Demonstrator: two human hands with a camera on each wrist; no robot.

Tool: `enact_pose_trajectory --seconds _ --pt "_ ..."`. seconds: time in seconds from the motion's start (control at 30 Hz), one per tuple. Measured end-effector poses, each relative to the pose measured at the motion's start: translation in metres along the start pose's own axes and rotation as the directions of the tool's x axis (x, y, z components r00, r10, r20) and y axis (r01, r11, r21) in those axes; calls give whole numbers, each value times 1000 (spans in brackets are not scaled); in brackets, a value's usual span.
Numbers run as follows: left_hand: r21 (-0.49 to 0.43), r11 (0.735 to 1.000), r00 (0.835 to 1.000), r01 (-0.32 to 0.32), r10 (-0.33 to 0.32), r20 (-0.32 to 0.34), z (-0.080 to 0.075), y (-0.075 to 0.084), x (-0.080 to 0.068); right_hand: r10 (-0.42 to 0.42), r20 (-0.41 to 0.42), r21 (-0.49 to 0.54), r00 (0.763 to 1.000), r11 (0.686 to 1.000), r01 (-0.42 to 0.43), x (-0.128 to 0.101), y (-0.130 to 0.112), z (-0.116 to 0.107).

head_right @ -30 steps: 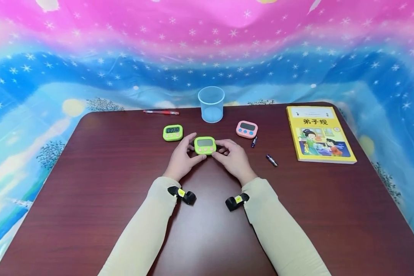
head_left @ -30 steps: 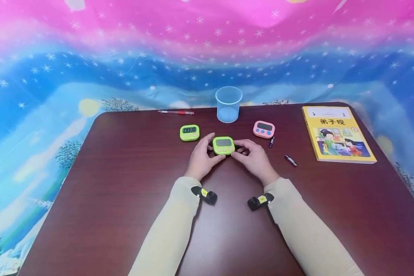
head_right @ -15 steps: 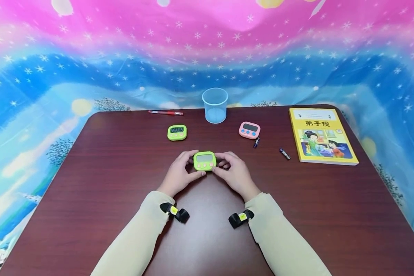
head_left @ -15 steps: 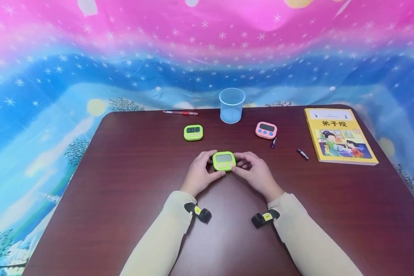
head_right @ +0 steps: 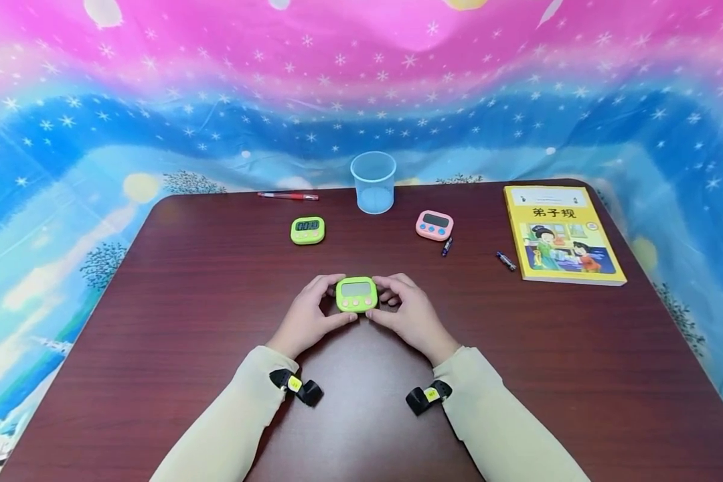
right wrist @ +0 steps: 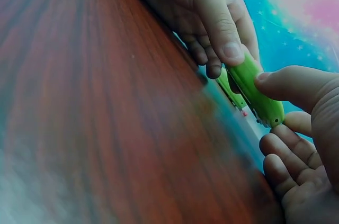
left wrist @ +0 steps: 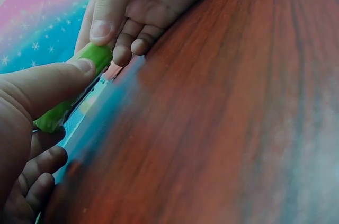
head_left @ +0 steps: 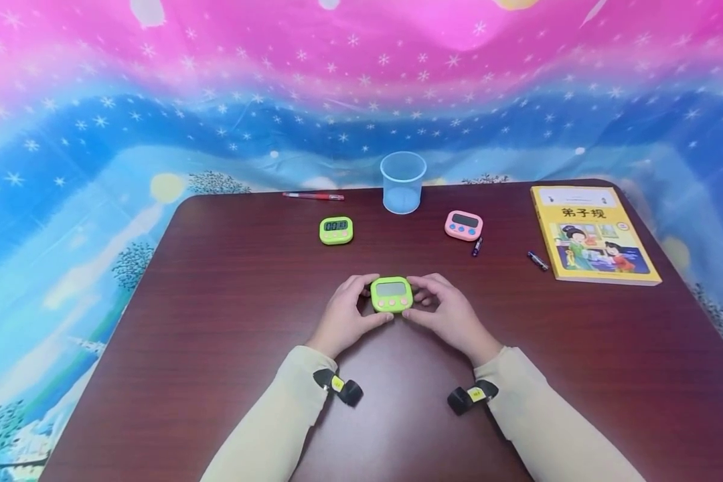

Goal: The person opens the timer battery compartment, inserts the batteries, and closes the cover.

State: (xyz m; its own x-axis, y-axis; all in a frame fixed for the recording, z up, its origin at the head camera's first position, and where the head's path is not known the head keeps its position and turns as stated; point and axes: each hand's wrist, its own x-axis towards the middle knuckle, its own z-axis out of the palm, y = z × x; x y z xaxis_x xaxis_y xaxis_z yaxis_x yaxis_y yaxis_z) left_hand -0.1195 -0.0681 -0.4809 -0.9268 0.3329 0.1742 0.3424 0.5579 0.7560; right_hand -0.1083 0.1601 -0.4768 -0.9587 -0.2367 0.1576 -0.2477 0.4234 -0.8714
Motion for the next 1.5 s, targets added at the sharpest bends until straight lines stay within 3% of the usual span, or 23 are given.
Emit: enact_pose_trajectory --seconds 0.4,0.8,0.93,1.07,1.17,1.33,1.43,1.5 --pt "-65 995 997 -79 77 -28 1 -1 3 1 29 -45 1000 999 1 1 -1 -3" --pt "-80 996 999 -36 35 -15 -3 0 0 11 46 -52 999 999 -8 2 -2 -1" --pt "-109 994 1000 -16 14 -18 -2 0 0 4 16 15 1000 1000 -4 2 0 -2" --pt "-129 992 1000 -8 5 -25 -2 0 0 -10 -101 56 995 998 16 3 8 -12" --pt "-123 992 1000 -3 0 -20 -1 0 0 -1 -271 23 963 1000 7 5 17 -25" --pt "-125 992 1000 -1 -1 -17 -1 0 0 76 -537 56 840 997 -54 7 29 -50" --pt "-133 991 1000 2 -4 -19 -2 -1 0 135 -602 104 787 991 -90 8 32 -61" --pt "-137 991 1000 3 -6 -20 -2 -1 0 163 -613 132 773 986 -103 9 32 -65"
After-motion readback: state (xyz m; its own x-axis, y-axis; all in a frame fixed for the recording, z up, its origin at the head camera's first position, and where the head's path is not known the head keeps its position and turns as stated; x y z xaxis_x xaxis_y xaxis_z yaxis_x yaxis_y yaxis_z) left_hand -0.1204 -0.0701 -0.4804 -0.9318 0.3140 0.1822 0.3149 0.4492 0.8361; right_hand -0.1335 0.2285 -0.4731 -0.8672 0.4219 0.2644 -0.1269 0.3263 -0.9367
